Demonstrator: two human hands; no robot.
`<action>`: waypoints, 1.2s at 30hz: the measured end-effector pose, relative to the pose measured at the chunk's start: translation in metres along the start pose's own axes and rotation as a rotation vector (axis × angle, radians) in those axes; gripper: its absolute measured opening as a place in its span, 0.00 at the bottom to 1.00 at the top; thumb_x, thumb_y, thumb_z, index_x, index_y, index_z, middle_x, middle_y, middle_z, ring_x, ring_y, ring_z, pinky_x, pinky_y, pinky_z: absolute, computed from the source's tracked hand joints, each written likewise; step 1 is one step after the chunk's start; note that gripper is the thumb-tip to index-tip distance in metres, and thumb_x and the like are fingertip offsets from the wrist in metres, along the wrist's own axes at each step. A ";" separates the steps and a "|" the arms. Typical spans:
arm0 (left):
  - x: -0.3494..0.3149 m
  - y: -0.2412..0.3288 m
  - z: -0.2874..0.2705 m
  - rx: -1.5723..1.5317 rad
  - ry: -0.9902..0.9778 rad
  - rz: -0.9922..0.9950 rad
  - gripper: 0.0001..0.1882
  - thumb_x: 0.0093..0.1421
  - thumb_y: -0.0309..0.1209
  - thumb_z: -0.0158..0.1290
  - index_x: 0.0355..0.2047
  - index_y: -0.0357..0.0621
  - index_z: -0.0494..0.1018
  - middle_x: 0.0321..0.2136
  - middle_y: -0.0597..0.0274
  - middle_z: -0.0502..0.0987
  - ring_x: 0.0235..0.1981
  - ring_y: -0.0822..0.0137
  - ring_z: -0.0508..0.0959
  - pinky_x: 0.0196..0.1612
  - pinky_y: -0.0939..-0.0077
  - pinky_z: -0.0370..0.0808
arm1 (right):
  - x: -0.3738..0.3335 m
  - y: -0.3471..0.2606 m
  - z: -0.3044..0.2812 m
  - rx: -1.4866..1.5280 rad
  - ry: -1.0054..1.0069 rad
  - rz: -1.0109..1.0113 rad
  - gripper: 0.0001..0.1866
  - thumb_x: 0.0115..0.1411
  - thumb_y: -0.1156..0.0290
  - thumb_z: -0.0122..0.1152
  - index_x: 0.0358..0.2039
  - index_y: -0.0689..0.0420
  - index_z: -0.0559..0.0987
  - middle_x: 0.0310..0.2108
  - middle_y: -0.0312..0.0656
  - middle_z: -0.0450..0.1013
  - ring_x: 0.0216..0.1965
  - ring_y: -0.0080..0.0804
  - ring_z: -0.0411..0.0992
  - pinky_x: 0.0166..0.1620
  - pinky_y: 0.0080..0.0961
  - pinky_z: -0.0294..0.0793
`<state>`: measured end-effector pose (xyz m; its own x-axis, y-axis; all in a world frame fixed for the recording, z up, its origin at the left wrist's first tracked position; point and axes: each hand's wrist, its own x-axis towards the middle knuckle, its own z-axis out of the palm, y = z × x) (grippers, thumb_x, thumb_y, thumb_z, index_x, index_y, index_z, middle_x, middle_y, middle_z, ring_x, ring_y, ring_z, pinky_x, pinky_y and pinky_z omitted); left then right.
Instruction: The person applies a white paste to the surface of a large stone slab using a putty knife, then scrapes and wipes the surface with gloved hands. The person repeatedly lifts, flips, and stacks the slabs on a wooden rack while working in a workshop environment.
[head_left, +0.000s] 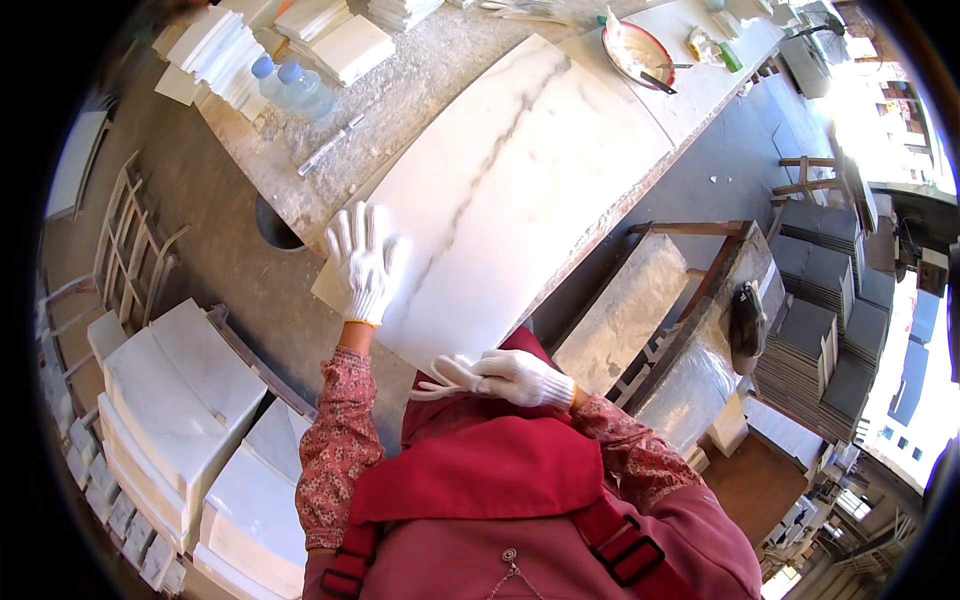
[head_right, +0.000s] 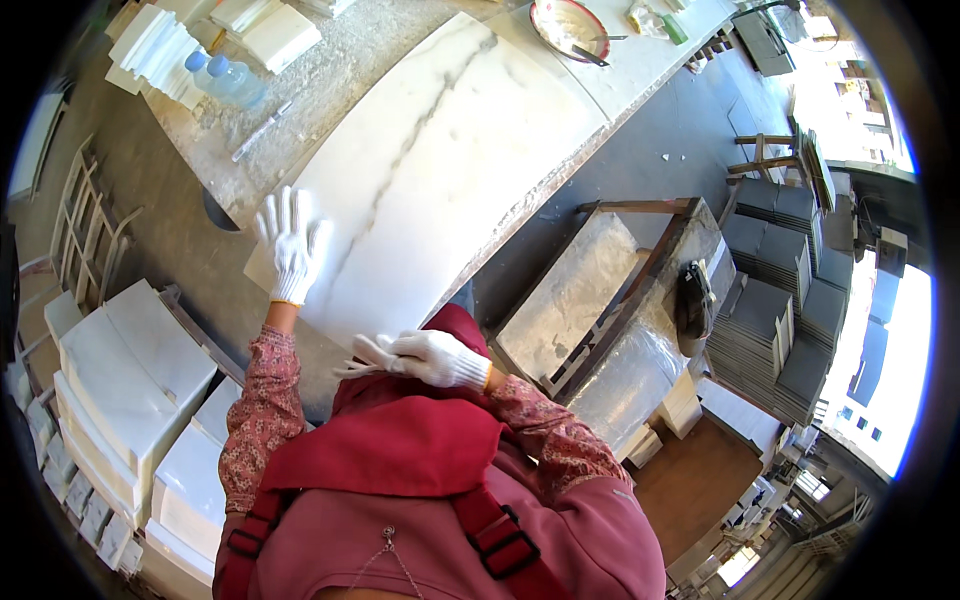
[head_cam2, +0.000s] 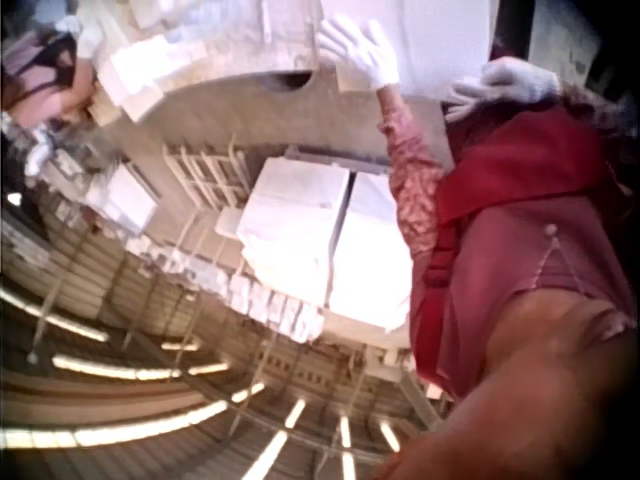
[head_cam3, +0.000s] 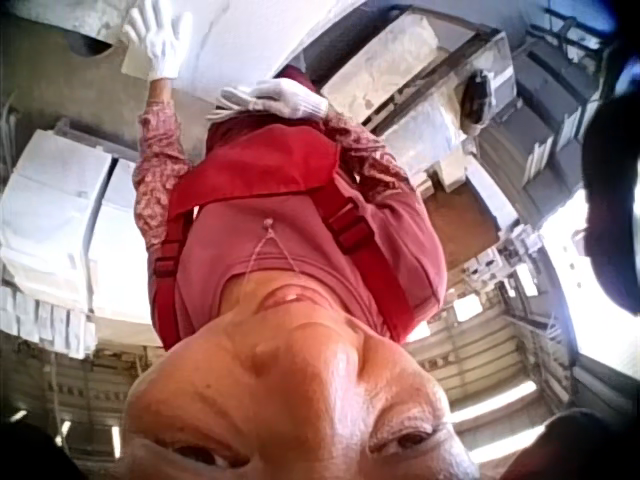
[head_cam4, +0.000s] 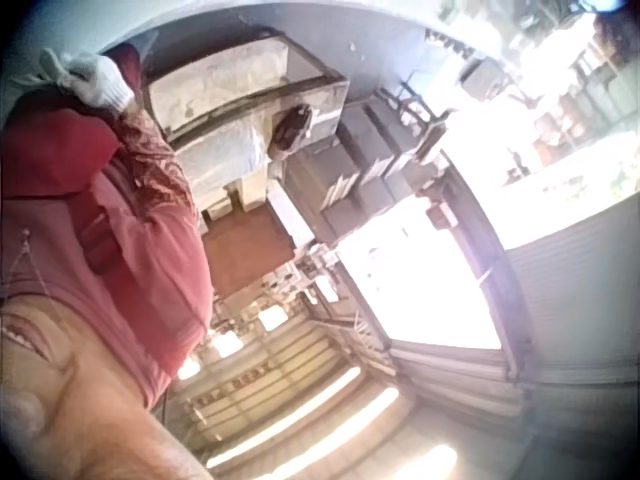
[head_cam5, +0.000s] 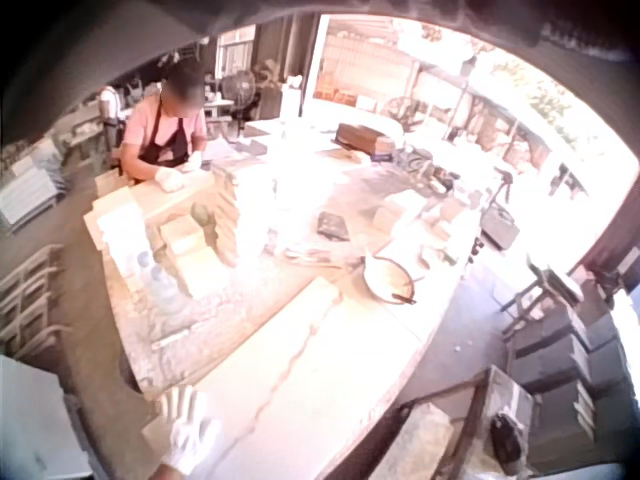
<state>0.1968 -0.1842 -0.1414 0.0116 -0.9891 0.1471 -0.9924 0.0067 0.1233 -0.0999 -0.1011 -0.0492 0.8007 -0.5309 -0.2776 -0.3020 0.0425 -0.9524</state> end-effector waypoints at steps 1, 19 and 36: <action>0.012 0.007 0.006 -0.005 0.021 0.002 0.36 0.68 0.53 0.42 0.69 0.44 0.56 0.70 0.51 0.55 0.71 0.42 0.50 0.71 0.40 0.39 | -0.012 0.007 -0.016 0.129 0.011 0.010 0.10 0.64 0.69 0.57 0.40 0.62 0.78 0.33 0.46 0.72 0.37 0.39 0.73 0.42 0.32 0.72; 0.119 0.344 0.061 -0.355 -0.249 0.781 0.30 0.69 0.52 0.40 0.66 0.53 0.63 0.70 0.62 0.58 0.71 0.55 0.53 0.73 0.50 0.44 | -0.158 0.031 -0.213 0.513 0.558 0.495 0.19 0.58 0.61 0.63 0.40 0.66 0.80 0.33 0.33 0.75 0.36 0.24 0.69 0.43 0.23 0.70; 0.199 0.238 0.053 -0.070 0.044 -0.084 0.34 0.66 0.52 0.45 0.66 0.46 0.62 0.67 0.47 0.60 0.68 0.41 0.56 0.70 0.41 0.45 | -0.115 0.061 -0.253 0.440 -0.190 0.423 0.17 0.56 0.61 0.64 0.39 0.62 0.81 0.35 0.38 0.78 0.38 0.28 0.74 0.45 0.26 0.72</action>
<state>-0.0437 -0.3872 -0.1344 0.1016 -0.9790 0.1765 -0.9767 -0.0644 0.2049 -0.3413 -0.2519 -0.0436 0.7483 -0.2346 -0.6205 -0.4040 0.5807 -0.7068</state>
